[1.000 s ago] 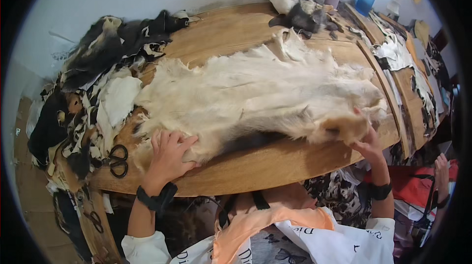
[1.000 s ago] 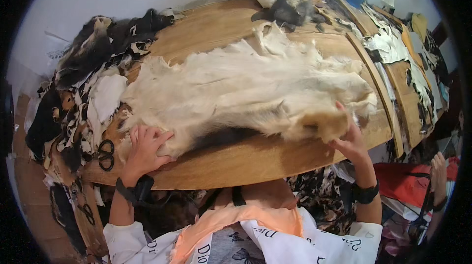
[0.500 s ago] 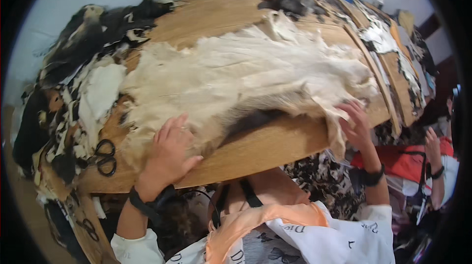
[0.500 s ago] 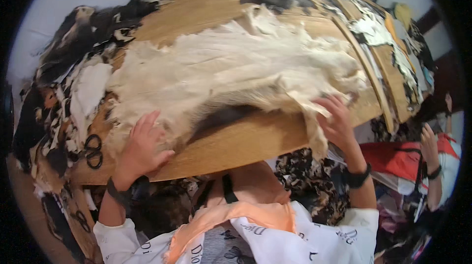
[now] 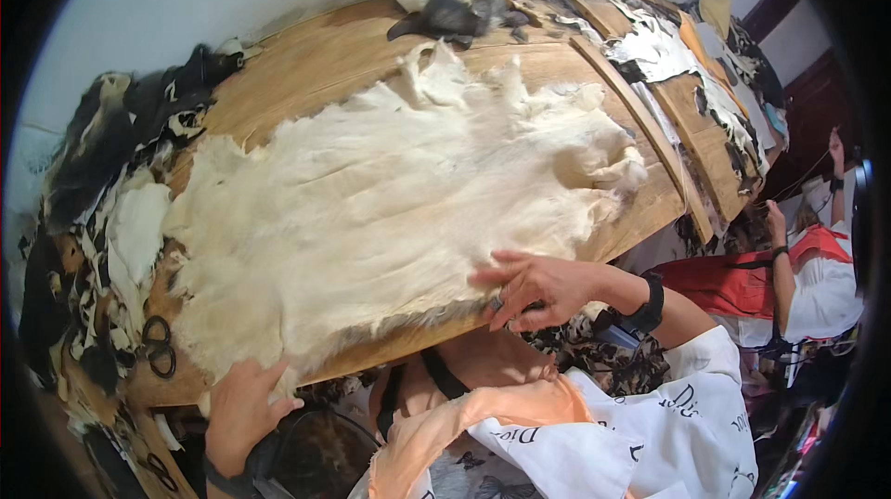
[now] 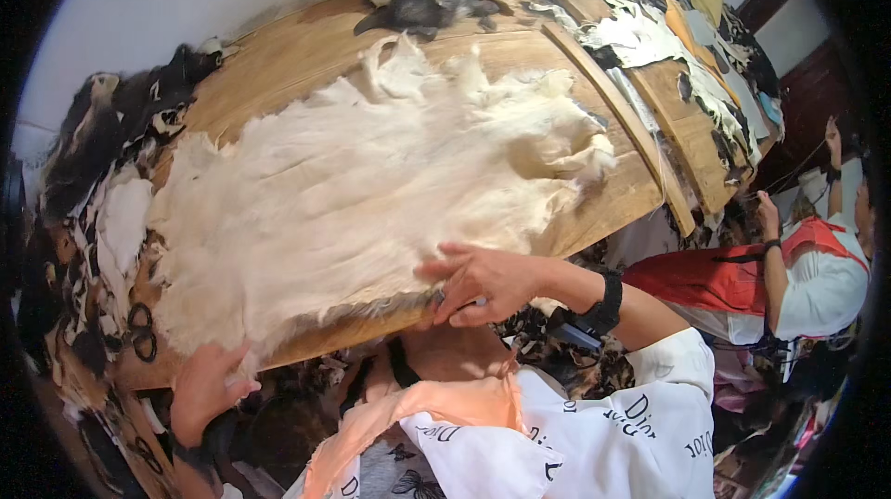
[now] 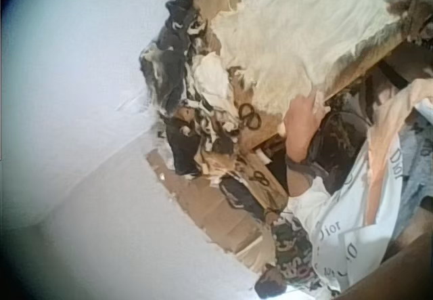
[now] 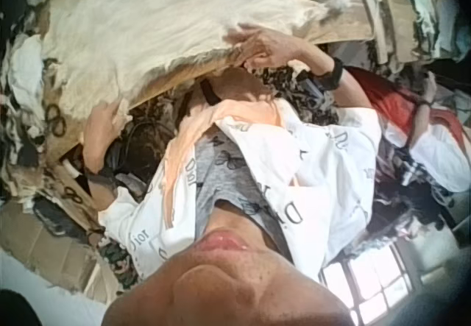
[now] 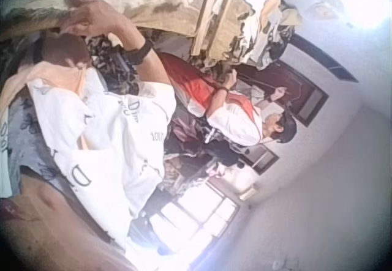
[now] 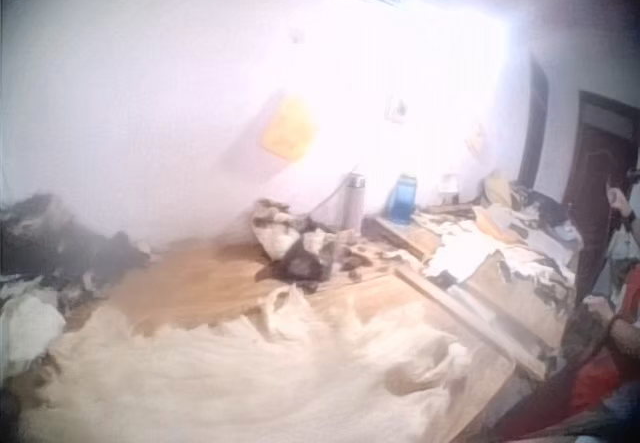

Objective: Cutting and hand-sewing animal fur pelts together using patterns and specialized tools.

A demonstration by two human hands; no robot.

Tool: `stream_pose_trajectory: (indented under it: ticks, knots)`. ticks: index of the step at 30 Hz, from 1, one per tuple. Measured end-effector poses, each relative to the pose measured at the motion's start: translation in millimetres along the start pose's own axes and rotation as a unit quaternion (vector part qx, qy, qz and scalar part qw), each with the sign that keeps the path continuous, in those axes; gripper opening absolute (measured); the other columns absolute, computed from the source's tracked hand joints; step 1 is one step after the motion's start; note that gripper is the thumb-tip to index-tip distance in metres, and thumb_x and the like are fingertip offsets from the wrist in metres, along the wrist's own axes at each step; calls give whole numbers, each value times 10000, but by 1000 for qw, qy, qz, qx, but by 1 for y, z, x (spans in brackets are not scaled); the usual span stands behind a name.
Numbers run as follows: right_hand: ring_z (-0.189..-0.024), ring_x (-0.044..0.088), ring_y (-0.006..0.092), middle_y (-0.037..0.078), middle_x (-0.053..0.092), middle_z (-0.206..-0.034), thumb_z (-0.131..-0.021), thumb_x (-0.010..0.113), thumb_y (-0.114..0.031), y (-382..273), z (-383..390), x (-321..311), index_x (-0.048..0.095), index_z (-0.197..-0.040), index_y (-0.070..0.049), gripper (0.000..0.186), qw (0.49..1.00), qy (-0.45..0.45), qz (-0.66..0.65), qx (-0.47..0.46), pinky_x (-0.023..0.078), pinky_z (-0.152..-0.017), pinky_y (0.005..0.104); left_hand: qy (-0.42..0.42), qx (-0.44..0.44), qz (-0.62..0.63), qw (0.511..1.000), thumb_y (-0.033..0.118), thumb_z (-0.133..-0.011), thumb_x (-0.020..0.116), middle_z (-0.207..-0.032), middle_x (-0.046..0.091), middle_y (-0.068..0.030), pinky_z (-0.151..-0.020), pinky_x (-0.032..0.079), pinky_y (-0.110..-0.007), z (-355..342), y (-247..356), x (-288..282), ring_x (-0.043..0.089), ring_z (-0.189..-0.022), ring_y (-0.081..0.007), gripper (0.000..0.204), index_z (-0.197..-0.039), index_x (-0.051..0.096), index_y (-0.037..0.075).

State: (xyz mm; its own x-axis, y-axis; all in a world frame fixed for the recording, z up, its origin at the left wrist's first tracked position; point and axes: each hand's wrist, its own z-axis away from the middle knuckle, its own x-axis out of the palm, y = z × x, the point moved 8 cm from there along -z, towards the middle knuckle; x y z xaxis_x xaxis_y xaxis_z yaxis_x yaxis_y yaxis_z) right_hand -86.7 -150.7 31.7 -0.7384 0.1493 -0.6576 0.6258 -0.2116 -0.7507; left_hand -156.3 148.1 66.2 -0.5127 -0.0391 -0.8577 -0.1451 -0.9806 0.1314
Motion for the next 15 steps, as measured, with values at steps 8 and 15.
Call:
stream_pose_trajectory:
  ticks: [8,15]
  knots:
    - [-1194,417,342,117,525,-1206,-818,552,-242,74,17,-102,517,-1220,-144,416,906,214,326,163,352,-956,444,365,58,94,924,227,-857,539,-1263,465,-154,-955,333,-452,-108,16,-49,418,-1152,-355,388,-1210,513,68]
    - [-1359,134,307,99,281,-1433,-854,402,-383,115,0,-85,359,-1353,-158,549,901,167,341,212,26,-1069,490,216,-112,-23,970,428,-830,538,-1465,184,-106,-915,146,-706,-157,-17,-12,130,-1341,-333,609,-1368,331,230]
